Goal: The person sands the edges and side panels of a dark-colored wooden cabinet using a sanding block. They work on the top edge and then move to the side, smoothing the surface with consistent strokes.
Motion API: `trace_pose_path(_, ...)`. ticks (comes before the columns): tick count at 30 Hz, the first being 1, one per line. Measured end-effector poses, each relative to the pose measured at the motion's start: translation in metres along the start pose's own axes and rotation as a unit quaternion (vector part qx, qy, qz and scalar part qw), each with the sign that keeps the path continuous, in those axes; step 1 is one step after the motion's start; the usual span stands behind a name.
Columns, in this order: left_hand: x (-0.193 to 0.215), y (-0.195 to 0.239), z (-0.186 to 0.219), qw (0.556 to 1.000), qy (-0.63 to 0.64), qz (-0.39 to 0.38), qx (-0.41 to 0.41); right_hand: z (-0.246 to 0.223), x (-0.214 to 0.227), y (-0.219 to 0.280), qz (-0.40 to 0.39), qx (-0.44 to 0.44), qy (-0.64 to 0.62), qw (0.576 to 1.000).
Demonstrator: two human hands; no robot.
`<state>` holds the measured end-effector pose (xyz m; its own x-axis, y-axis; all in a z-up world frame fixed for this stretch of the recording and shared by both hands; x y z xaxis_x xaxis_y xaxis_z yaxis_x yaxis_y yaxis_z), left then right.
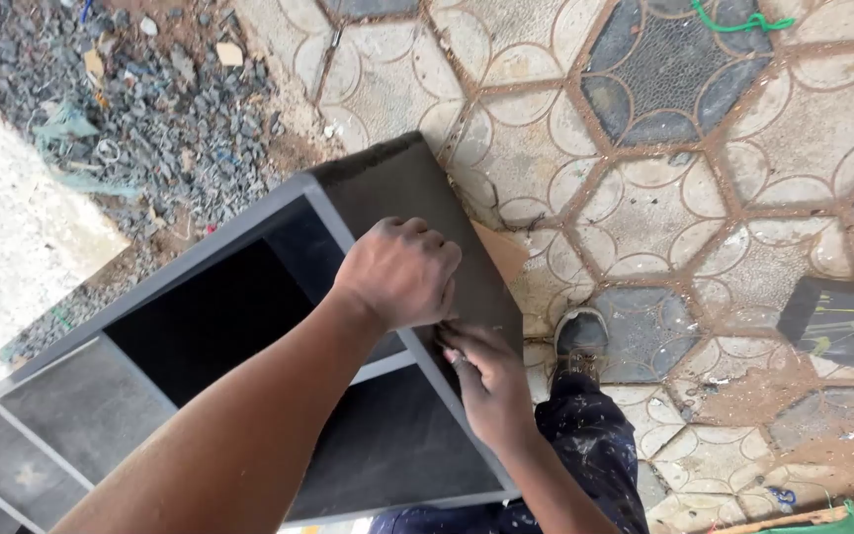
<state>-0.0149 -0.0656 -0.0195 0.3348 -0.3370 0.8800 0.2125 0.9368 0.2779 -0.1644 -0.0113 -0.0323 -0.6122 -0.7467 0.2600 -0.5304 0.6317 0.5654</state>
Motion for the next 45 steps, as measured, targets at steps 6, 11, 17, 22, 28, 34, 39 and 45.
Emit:
trace_pose_path(6, -0.002, -0.002, -0.002, 0.999, -0.001, -0.042, 0.014, 0.010, -0.005, -0.018, -0.027, -0.001, 0.014, 1.000)
trace_pose_path(11, -0.001, -0.001, -0.002, 0.998, 0.004, -0.055, 0.024, 0.028, -0.009, -0.017, -0.003, 0.021, 0.030, 0.999)
trace_pose_path(17, -0.001, -0.004, -0.003, 0.999, 0.002, -0.039, 0.018, -0.005, 0.003, -0.010, -0.011, 0.009, 0.020, 1.000)
trace_pose_path(22, -0.003, -0.002, -0.003, 0.999, 0.001, -0.033, 0.023, 0.027, -0.005, -0.016, 0.010, 0.033, 0.052, 0.998)
trace_pose_path(28, -0.029, 0.005, -0.009, 0.990, 0.041, -0.119, 0.061, 0.021, -0.007, 0.000, 0.020, 0.091, 0.041, 0.995)
trace_pose_path(34, -0.032, 0.004, -0.010, 0.990, 0.034, -0.122, 0.063, 0.029, -0.008, -0.013, 0.018, 0.050, 0.092, 0.994)
trace_pose_path(39, -0.030, 0.004, -0.008, 0.992, 0.031, -0.111, 0.059, 0.017, -0.007, -0.005, 0.062, 0.123, 0.017, 0.990)
trace_pose_path(45, -0.005, -0.003, -0.002, 0.992, 0.022, -0.110, 0.057, -0.003, -0.002, -0.005, 0.035, 0.081, 0.074, 0.993)
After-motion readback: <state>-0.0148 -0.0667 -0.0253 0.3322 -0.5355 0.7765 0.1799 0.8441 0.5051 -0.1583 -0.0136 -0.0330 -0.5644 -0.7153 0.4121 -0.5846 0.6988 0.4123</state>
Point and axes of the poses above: each hand's wrist, its own y-axis away from the middle knuckle, its own x-axis out of the back of the hand, z = x × y, the point moved 7 cm from there along -y, towards the middle knuckle, and after that the axes turned 9 degrees about y, right-handed, at the moved point
